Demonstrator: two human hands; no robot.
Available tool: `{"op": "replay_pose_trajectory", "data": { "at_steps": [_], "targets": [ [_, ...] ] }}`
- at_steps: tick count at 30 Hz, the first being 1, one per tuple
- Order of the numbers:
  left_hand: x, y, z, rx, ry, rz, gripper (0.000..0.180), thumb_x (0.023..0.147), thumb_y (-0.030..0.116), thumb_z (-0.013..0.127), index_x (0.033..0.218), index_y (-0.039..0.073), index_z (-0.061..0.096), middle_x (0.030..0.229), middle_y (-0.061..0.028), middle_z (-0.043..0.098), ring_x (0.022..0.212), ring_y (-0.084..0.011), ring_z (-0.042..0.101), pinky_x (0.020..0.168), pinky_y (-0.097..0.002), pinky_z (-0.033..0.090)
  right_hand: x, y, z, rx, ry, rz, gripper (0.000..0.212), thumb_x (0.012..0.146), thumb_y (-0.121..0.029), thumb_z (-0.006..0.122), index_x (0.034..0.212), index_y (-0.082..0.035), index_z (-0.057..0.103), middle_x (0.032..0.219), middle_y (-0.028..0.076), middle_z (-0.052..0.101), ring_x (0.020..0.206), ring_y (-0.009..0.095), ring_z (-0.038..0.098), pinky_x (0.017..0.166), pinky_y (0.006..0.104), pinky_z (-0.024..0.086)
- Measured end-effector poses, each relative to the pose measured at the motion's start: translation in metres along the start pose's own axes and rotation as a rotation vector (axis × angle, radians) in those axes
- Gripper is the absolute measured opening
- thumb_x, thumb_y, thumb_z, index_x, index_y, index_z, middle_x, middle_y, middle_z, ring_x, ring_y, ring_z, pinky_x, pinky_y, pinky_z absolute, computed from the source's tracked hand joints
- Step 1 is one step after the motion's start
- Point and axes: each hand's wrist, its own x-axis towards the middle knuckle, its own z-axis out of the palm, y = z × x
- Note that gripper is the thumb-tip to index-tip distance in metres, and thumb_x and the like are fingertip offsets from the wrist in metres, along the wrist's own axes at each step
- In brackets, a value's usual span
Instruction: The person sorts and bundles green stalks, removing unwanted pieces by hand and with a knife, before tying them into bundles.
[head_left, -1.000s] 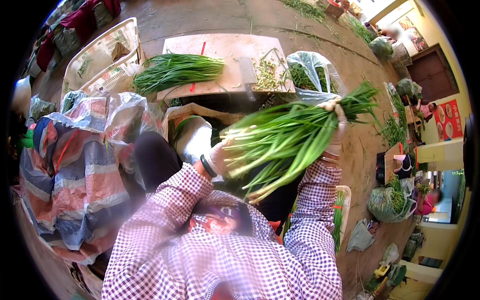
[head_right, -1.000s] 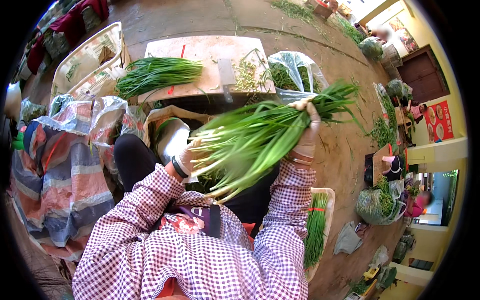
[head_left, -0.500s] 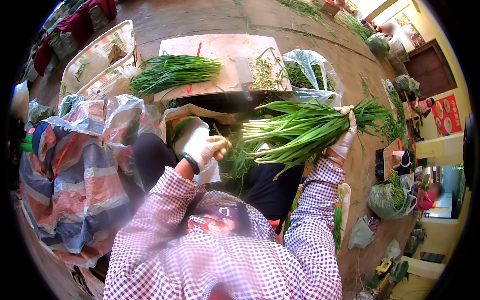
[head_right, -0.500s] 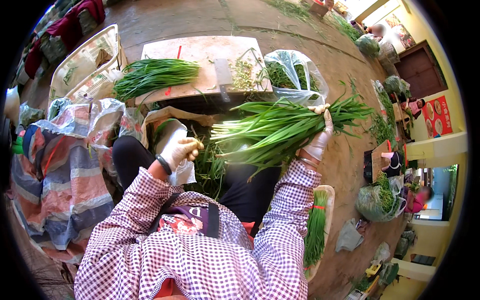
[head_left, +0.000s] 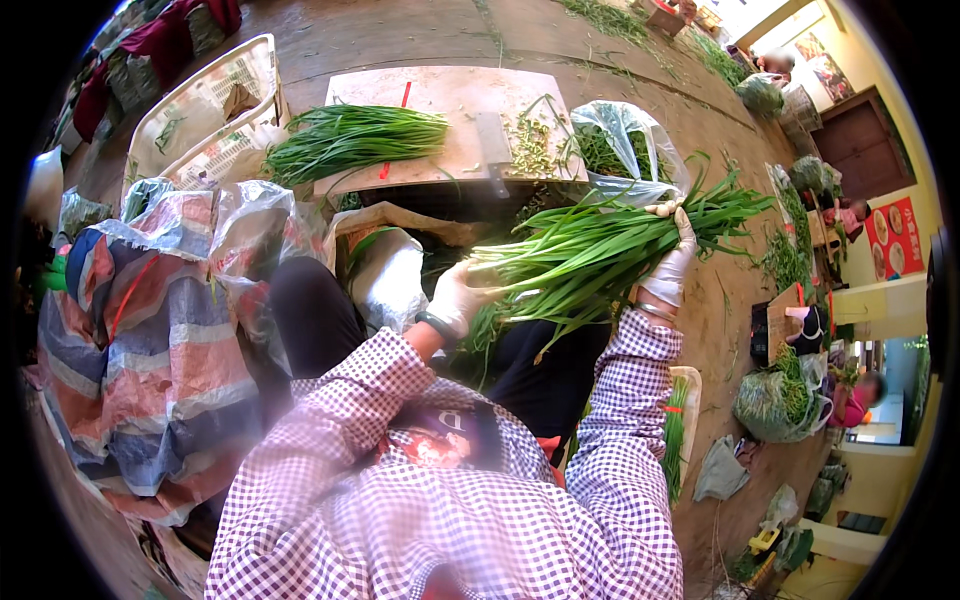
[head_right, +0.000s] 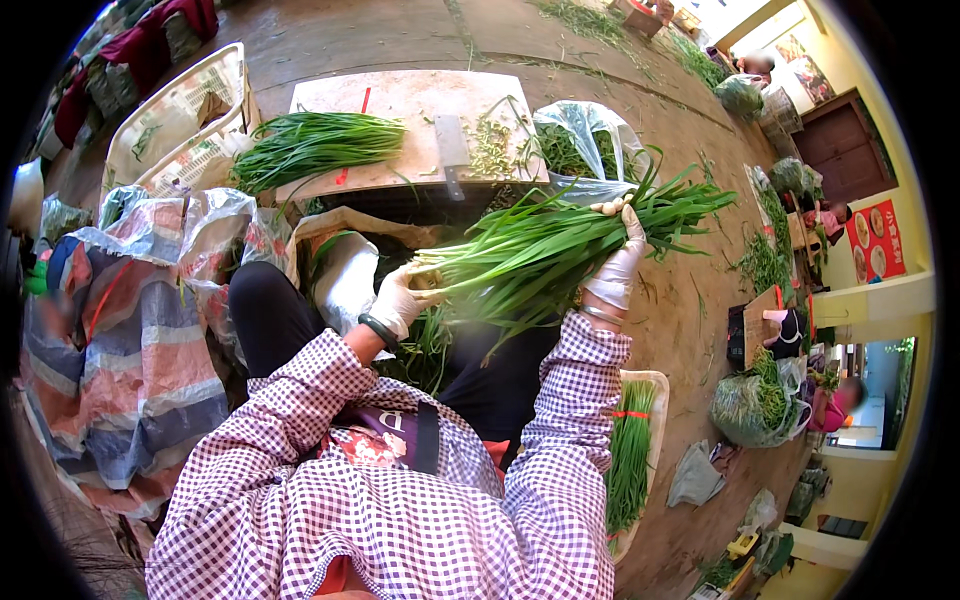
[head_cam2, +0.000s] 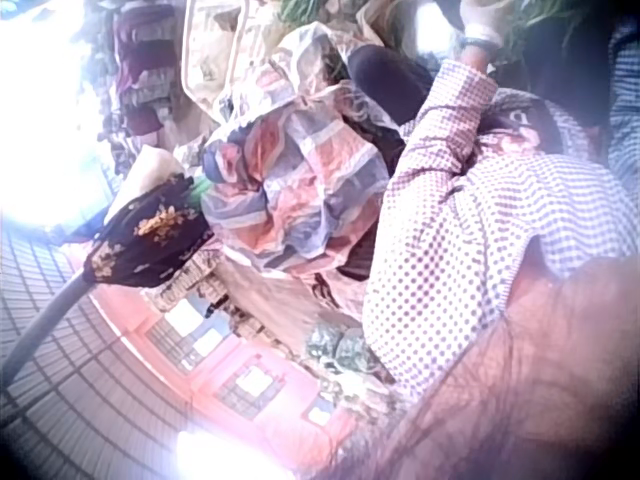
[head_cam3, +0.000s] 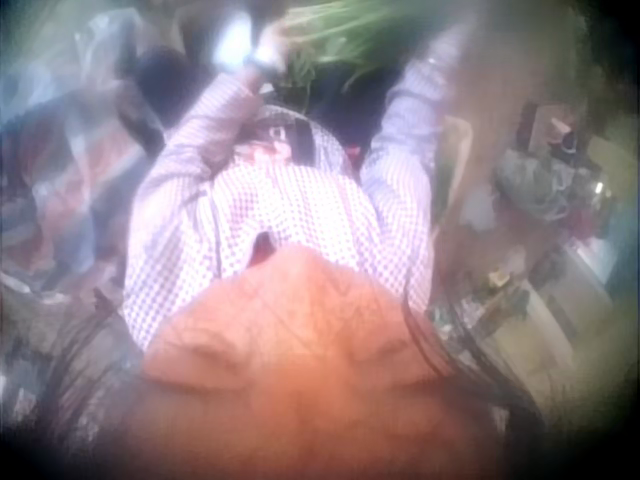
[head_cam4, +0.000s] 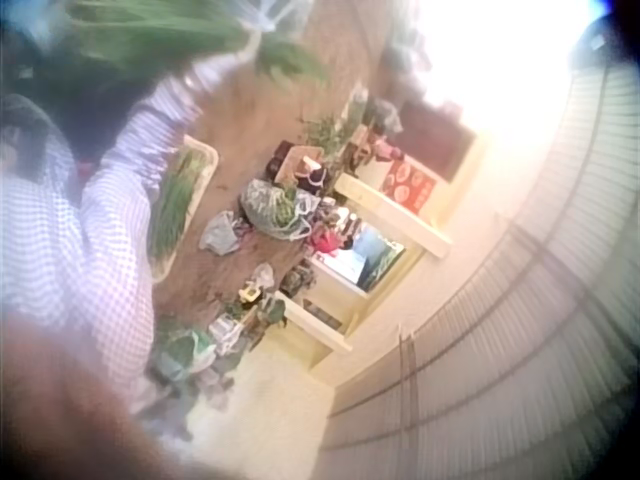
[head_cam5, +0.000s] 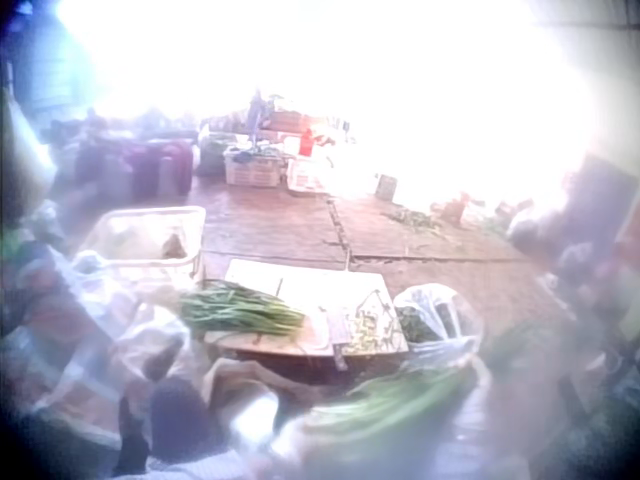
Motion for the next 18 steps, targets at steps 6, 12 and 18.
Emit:
{"op": "replay_pose_trajectory", "data": {
  "at_steps": [6,12,18],
  "targets": [
    [-0.001,-0.009,0.001,-0.599,0.051,0.019,0.028,0.078,-0.01,0.071,0.102,0.001,0.064,0.103,-0.0033,0.055,0.097,-0.014,0.061,0.085,-0.0257,0.052,0.002,0.003,-0.003,0.008,0.015,-0.002,0.008,0.092,-0.012,0.058,0.099,-0.006,0.059,0.082,0.003,0.06,0.08,0.016,0.058,0.089,0.0347,0.05],
    [0.0,-0.023,-0.002,-0.425,0.065,0.171,0.015,0.085,0.004,0.07,0.099,0.003,0.064,0.093,-0.0005,0.061,0.085,-0.0101,0.059,0.077,-0.0238,0.049,0.005,0.006,-0.009,0.011,0.056,-0.004,0.006,0.092,-0.01,0.057,0.097,-0.006,0.059,0.082,0.003,0.06,0.078,0.017,0.059,0.087,0.0355,0.051],
    [0.014,-0.064,-0.039,0.139,0.214,0.116,0.011,0.088,0.013,0.07,0.091,0.004,0.066,0.084,0.0007,0.063,0.077,-0.0088,0.055,0.074,-0.0247,0.047,0.005,-0.002,-0.012,0.003,0.115,0.002,0.011,0.091,-0.016,0.059,0.091,-0.006,0.06,0.08,0.005,0.063,0.079,0.019,0.06,0.086,0.0345,0.051]
  ]
}}
